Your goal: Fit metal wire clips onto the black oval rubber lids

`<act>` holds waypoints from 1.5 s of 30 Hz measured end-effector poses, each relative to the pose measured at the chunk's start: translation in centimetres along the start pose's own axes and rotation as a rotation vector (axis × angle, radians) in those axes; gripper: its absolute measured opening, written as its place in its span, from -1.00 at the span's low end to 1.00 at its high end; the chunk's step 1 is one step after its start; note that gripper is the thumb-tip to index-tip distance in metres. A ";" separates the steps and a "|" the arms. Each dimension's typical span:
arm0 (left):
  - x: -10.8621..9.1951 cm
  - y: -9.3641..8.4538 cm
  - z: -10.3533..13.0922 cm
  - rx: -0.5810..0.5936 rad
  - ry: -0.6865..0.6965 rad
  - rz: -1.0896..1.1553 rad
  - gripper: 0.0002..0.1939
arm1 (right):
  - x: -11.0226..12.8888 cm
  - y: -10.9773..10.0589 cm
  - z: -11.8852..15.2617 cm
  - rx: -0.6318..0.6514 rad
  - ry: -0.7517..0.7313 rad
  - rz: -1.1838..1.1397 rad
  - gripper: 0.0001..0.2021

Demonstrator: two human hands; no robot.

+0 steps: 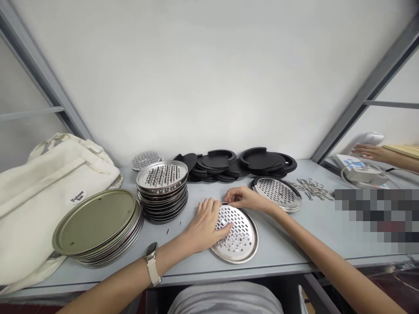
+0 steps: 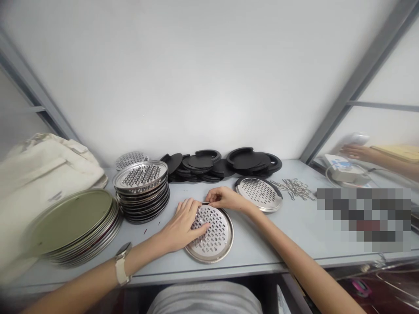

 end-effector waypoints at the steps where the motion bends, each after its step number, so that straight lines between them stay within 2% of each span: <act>1: 0.0 0.0 0.0 0.001 0.000 0.002 -0.69 | 0.0 0.0 0.1 0.005 0.003 -0.010 -0.69; 6: -0.1 -0.1 0.1 -0.009 0.010 0.000 -0.70 | 0.1 0.3 0.1 0.055 0.006 -0.055 -0.67; 23: -0.1 -0.1 0.2 0.007 0.012 0.012 -0.74 | 0.0 0.2 0.3 0.054 0.010 -0.065 -0.64; 30: 0.2 0.0 0.2 -0.020 0.005 0.032 -0.76 | -0.1 0.2 0.2 0.069 -0.007 -0.046 -0.64; 38: 0.4 0.1 0.3 -0.011 -0.022 0.042 -0.76 | 0.9 0.0 1.2 -0.078 -0.099 0.126 -0.77; 45: 0.5 0.3 0.3 -0.002 -0.037 0.051 -0.75 | 2.2 0.0 2.2 -0.137 -0.163 0.277 -0.82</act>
Point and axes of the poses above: each hand's wrist, its own z-axis away from the middle knuckle, its own y-axis out of the palm, x = y × z, the point moved 7 cm from there along -z, towards the middle knuckle, and after that the axes turned 8 degrees about -x, right-handed, at the moved point
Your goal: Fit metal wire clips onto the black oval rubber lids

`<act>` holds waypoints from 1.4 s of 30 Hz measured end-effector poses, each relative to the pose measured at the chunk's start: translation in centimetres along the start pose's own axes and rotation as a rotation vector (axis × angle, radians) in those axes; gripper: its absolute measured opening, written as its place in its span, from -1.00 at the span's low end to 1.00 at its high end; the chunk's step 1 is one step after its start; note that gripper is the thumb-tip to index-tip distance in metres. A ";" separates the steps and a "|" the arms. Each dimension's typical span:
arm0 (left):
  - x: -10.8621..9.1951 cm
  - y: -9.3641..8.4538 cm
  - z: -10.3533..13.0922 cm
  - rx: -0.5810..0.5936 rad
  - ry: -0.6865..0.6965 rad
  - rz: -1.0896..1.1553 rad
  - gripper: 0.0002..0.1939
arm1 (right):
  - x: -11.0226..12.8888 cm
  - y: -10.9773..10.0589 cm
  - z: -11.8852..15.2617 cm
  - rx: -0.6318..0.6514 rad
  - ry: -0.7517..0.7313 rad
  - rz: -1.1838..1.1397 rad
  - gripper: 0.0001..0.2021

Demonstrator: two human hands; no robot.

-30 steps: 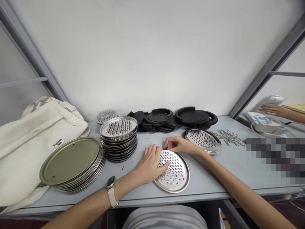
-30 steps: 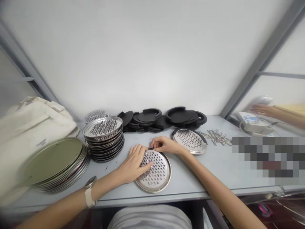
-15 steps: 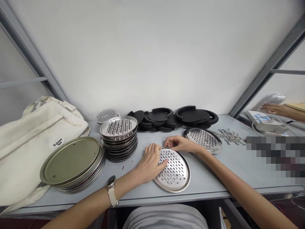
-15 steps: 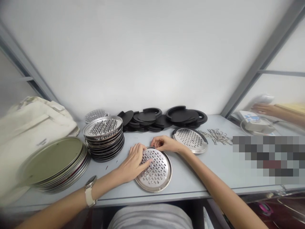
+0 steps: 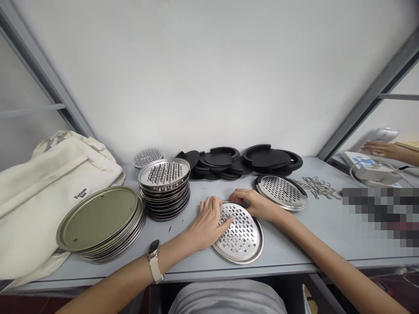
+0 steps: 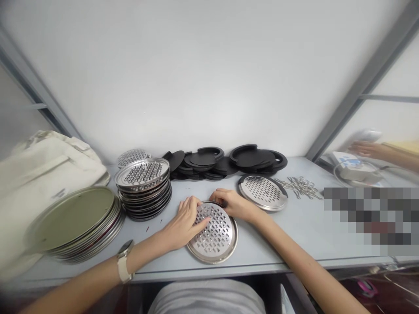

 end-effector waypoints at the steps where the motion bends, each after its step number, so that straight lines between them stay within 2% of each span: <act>1: 0.0 0.0 0.0 -0.001 -0.001 0.000 -0.75 | 0.1 0.0 0.0 -0.001 -0.010 0.012 -0.82; 29: 0.2 0.1 0.0 -0.014 0.026 0.023 -0.77 | 0.0 0.7 -0.1 0.035 -0.102 0.086 -0.86; 42: 0.1 0.0 0.0 -0.005 0.017 0.004 -0.78 | -0.5 1.2 0.0 0.006 -0.084 0.098 -0.92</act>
Point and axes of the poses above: each hand's wrist, its own z-axis away from the middle knuckle, its own y-axis out of the palm, x = y × z, the point moved 7 cm from there along -z, towards the middle knuckle, and after that the axes turned 8 degrees about -x, right-handed, at the moved point
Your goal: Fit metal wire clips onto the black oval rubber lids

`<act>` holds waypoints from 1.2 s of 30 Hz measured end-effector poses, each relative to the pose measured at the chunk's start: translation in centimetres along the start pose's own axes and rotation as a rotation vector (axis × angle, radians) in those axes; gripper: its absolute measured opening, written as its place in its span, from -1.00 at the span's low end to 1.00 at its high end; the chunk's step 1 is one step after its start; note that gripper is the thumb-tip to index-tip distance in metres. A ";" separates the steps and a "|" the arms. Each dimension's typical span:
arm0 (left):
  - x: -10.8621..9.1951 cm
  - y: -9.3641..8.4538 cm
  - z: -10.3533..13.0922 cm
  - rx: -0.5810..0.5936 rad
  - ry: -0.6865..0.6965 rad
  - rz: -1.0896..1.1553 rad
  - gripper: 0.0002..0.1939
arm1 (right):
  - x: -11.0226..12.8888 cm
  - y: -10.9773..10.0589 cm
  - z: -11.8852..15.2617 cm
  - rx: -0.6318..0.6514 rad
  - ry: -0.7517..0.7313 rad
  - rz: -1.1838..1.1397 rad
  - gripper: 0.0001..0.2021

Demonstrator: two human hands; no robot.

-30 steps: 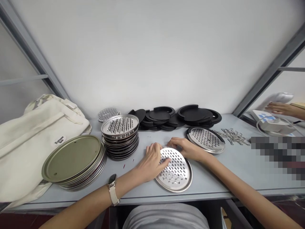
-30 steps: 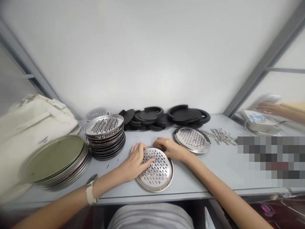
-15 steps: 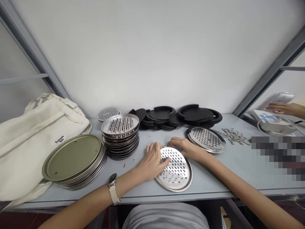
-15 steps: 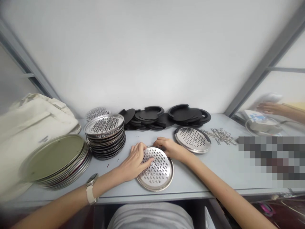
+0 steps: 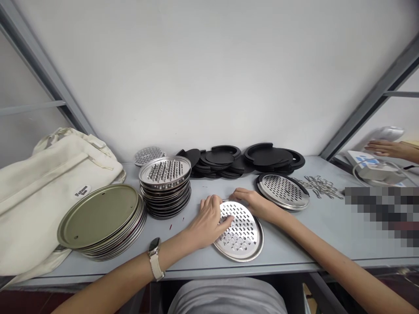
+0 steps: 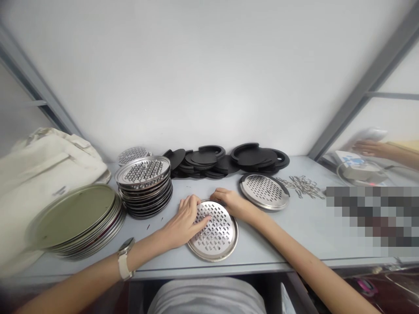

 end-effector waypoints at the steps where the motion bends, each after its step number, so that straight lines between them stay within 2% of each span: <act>1: 0.0 0.0 0.0 0.000 0.000 0.000 -0.78 | 0.0 0.0 0.0 0.001 0.002 -0.001 -0.92; 19: 0.1 0.1 0.1 -0.008 0.000 0.001 -0.77 | 0.2 -0.1 -0.1 0.016 0.009 -0.021 -0.92; 26: 0.0 0.0 0.0 0.003 0.006 -0.004 -0.75 | 0.4 -0.4 0.0 0.011 0.014 -0.070 -0.82; 36: 0.0 0.0 0.0 0.008 0.005 0.003 -0.76 | 0.4 -0.4 0.0 -0.008 0.025 -0.062 -0.89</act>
Point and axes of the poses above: each hand's wrist, its own z-axis away from the middle knuckle, its own y-axis out of the palm, x = y × z, the point moved 7 cm from there along -z, towards the middle knuckle, and after that the axes turned 8 degrees about -x, right-handed, at the moved point
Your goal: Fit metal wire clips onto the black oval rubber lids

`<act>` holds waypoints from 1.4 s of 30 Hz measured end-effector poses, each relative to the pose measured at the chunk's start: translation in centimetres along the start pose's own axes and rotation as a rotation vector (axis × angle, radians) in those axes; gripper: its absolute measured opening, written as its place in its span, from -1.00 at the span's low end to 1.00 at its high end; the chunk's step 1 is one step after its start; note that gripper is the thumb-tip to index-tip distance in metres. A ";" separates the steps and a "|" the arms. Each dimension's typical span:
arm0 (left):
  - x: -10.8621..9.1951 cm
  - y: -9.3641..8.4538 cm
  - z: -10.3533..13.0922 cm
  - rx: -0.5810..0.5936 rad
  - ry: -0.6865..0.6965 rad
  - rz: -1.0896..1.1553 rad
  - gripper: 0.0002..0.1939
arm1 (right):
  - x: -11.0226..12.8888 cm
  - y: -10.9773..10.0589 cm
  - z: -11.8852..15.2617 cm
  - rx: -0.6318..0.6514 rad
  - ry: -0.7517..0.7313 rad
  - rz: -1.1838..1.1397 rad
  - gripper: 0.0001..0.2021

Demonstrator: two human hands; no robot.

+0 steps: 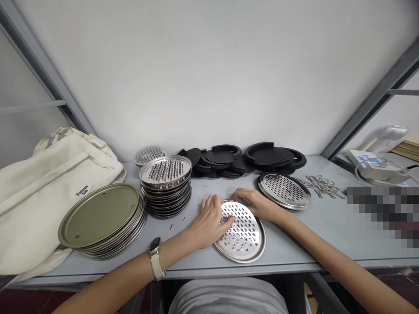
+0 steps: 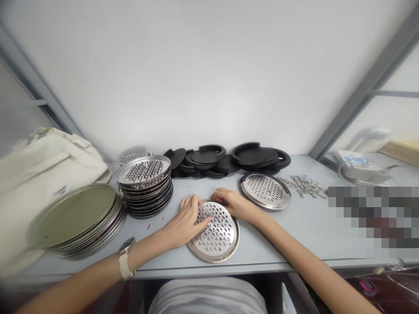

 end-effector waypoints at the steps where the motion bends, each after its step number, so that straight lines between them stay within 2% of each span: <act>1: 0.0 0.0 0.0 -0.001 0.001 0.001 -0.76 | 0.0 0.0 0.0 -0.001 0.003 0.000 -0.89; 8: 0.0 -0.1 0.0 -0.011 0.004 0.001 -0.76 | 0.2 -0.1 0.0 -0.017 0.007 -0.040 -0.85; 13: -0.2 -0.2 -0.1 -0.005 0.008 -0.031 -0.77 | -0.9 -0.7 -0.1 -0.019 0.077 -0.107 -0.72; 16: -0.3 -0.5 -0.1 -0.015 0.018 -0.089 -0.77 | -1.1 -1.8 0.0 -0.098 0.116 -0.065 -0.68; 19: -0.6 -0.6 -0.2 -0.015 0.036 -0.120 -0.78 | 0.0 -2.3 0.9 -0.194 0.136 0.034 -0.66; 26: -1.2 -0.7 -0.2 -0.020 0.107 -0.119 -0.84 | 3.5 -0.1 3.7 -0.255 0.090 0.181 -0.73; 31: -1.4 -0.7 -0.2 -0.032 0.120 -0.108 -0.85 | 3.0 -0.2 4.3 -0.353 0.144 0.278 -0.73; 42: -2.0 -0.6 -0.2 0.016 0.188 -0.057 -0.78 | 3.2 -0.6 4.6 -0.398 0.133 0.319 -0.74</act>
Point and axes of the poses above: each hand's wrist, its own z-axis away from the middle knuckle, its own y-axis out of the palm, x = y × z, the point moved 7 cm from there along -z, towards the middle knuckle, and after that the axes turned 8 degrees about -x, right-handed, at the moved point
